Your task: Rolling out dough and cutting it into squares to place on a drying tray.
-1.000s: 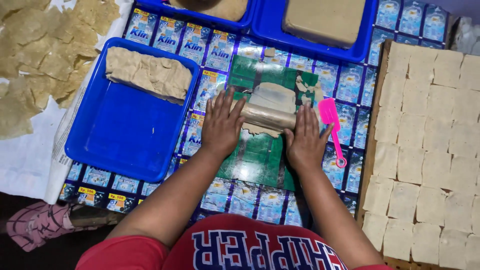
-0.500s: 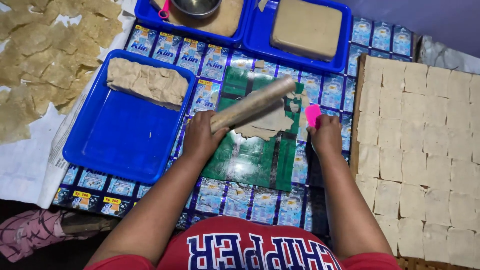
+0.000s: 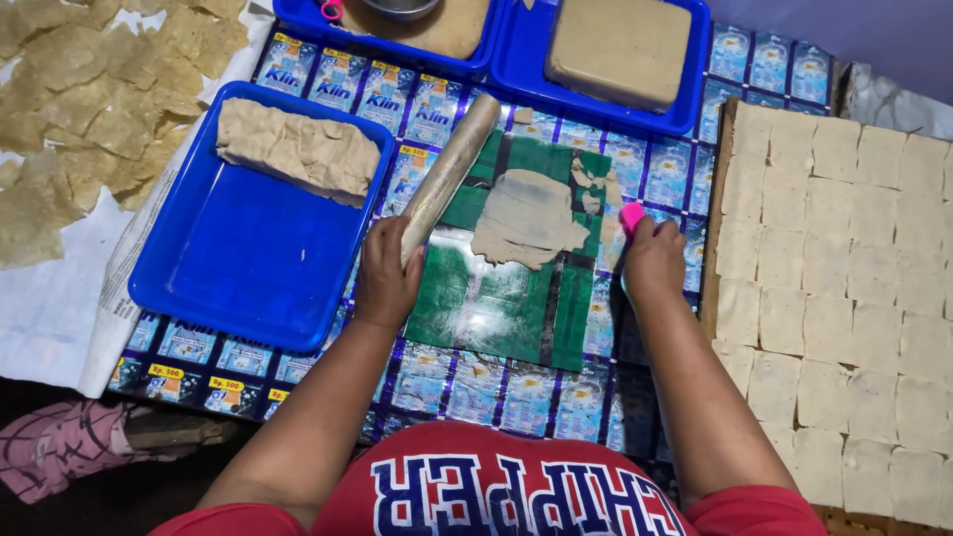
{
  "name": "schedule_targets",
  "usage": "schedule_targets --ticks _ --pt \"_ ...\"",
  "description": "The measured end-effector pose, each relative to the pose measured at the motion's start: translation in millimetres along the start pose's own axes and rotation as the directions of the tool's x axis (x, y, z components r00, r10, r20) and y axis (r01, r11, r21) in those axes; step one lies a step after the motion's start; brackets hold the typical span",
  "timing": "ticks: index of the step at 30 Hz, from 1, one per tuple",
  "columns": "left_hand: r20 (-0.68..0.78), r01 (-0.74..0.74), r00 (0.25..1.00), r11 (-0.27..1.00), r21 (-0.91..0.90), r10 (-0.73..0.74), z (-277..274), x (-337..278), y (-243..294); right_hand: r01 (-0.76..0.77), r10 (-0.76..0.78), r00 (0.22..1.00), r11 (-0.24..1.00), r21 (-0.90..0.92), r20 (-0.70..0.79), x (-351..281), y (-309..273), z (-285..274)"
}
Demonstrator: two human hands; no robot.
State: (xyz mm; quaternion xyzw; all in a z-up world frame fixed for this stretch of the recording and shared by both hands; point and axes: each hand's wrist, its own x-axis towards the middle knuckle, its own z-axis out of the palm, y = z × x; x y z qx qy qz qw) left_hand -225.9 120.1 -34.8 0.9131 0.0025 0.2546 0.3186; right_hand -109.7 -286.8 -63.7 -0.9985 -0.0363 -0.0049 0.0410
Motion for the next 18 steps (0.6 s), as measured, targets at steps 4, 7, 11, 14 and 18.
schedule_targets --ticks 4,7,11,14,18 --pt "-0.004 -0.025 1.0 1.0 -0.015 0.025 5.0 -1.9 -7.3 0.04 -0.04 0.999 0.999 0.017 0.005 -18.0 -16.6 -59.4" --pt "-0.016 -0.041 0.999 0.999 -0.022 0.041 4.3 1.2 -5.6 0.166 -0.168 0.978 0.986 0.03 0.121 -25.1 -28.6 -93.3" --pt "-0.012 -0.056 0.998 0.998 -0.006 0.056 7.1 1.3 -8.2 0.321 -0.303 0.929 0.946 -0.053 0.21 -23.8 -32.2 -92.1" --pt "-0.014 -0.056 0.998 0.998 -0.001 0.056 8.6 0.4 -9.3 0.367 -0.35 0.911 0.929 -0.044 0.217 -18.8 -33.8 -83.1" --pt "-0.016 -0.061 0.998 0.998 -0.013 0.061 8.9 0.6 -10.6 0.412 -0.397 0.89 0.911 -0.023 0.226 -10.5 -37.2 -66.9"
